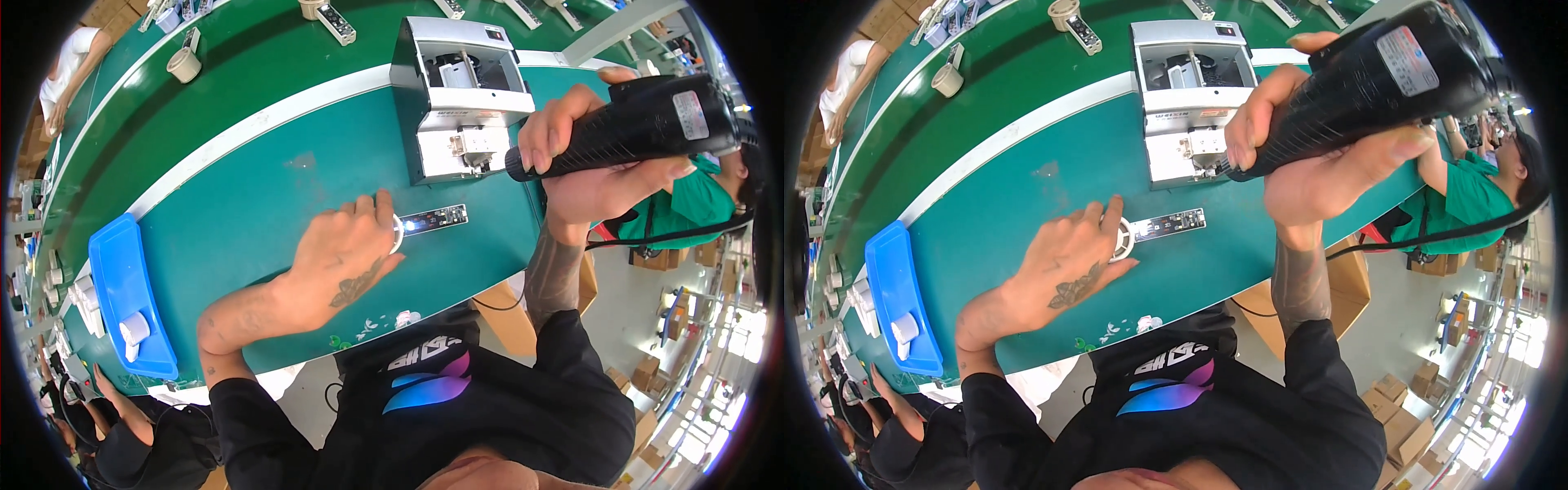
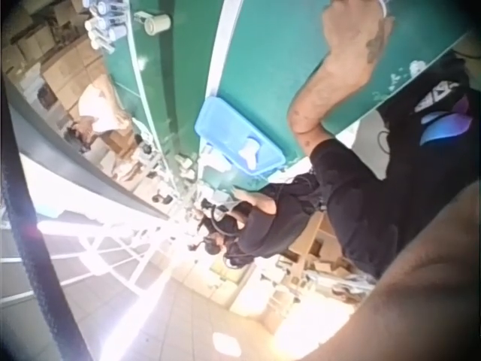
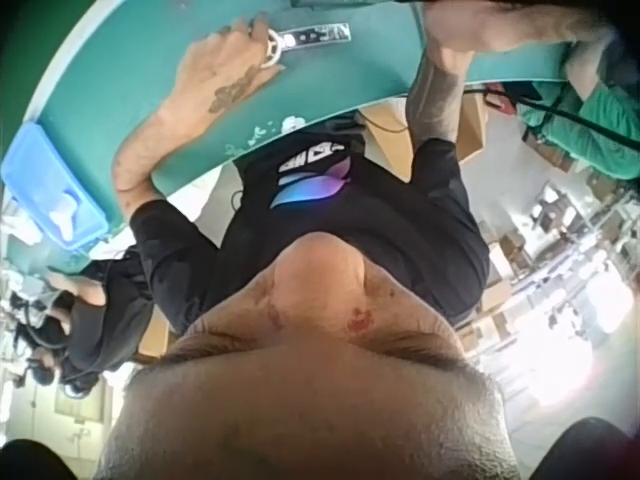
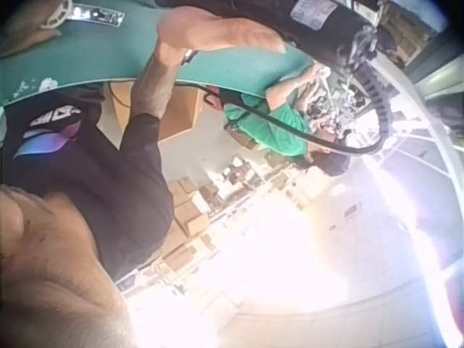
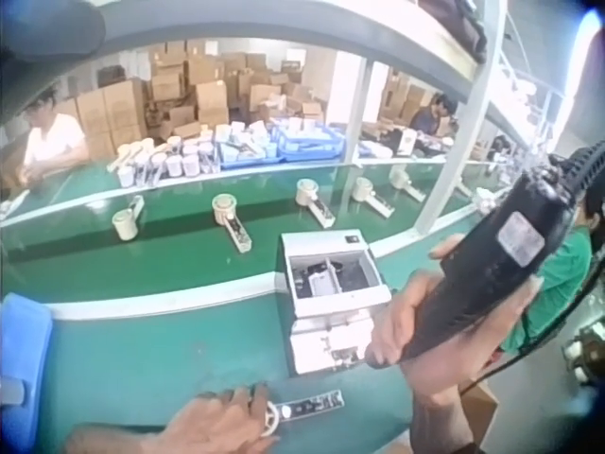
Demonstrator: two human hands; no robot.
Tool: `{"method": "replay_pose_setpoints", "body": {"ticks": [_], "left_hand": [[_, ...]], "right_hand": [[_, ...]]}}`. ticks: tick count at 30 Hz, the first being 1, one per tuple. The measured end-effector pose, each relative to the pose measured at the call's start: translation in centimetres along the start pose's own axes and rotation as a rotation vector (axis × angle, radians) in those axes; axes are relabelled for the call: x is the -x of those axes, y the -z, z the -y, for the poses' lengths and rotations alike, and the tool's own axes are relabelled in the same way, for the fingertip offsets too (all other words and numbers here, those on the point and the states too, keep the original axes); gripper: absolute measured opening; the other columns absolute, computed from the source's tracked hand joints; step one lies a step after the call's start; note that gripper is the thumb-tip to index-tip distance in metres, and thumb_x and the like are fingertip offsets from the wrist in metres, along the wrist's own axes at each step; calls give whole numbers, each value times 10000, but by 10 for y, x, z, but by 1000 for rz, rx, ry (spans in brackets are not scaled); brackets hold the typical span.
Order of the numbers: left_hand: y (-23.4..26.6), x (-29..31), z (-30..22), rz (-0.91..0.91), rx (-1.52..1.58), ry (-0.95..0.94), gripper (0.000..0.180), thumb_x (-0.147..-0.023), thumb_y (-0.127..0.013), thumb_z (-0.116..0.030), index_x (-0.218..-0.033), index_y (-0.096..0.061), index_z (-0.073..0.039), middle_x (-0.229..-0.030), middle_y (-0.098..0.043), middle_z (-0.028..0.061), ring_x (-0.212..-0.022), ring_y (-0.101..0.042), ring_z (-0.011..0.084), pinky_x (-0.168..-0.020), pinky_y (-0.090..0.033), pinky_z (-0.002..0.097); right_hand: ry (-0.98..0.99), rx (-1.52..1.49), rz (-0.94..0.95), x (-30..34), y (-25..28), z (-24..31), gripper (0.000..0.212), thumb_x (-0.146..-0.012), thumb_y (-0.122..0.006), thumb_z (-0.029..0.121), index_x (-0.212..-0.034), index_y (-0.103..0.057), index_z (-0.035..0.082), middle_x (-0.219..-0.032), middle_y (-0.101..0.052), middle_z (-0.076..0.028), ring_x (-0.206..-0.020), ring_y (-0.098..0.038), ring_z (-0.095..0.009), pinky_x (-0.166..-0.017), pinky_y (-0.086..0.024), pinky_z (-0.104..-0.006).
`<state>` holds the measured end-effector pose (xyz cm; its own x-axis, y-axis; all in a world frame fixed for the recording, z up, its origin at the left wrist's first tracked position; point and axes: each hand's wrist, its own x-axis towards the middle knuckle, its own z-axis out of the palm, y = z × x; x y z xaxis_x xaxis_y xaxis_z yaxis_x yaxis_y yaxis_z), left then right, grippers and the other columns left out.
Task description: The person attaches electronic components to circuit boards using an electric screwdriver, securing them with screws from a tray.
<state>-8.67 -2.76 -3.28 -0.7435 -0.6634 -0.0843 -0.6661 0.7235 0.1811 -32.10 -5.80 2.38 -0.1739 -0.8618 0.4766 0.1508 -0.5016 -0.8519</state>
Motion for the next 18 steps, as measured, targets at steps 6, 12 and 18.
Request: {"method": "replay_pose_setpoints", "body": {"ticks": [6,12,18], "left_hand": [[0,-3,-1,4,4,6,666,-847,-734,-404,-1258,-551,88,-836,-604,116,-729,-665,231,-612,-530,317],[4,-1,-2,-14,25,7,629,-789,-791,-326,-1194,-584,108,-868,-647,131,-780,-695,214,-623,-560,289],[4,-5,-4,34,44,-3,629,-793,-788,-330,-1198,-585,106,-864,-639,130,-771,-688,210,-621,-556,293]], "right_hand": [[410,-177,83,-24,15,2,1077,-610,-140,1048,-687,-511,39,-573,-473,-85,-468,-481,-192,-467,-424,-323],[373,-52,201,-62,27,-29,1175,-608,-186,1042,-1007,-518,-12,-649,-579,-144,-552,-580,-258,-533,-487,-359],[336,-201,239,-26,21,32,1030,-657,-240,1023,-827,-547,55,-594,-466,-44,-498,-477,-189,-495,-423,-333]]}}
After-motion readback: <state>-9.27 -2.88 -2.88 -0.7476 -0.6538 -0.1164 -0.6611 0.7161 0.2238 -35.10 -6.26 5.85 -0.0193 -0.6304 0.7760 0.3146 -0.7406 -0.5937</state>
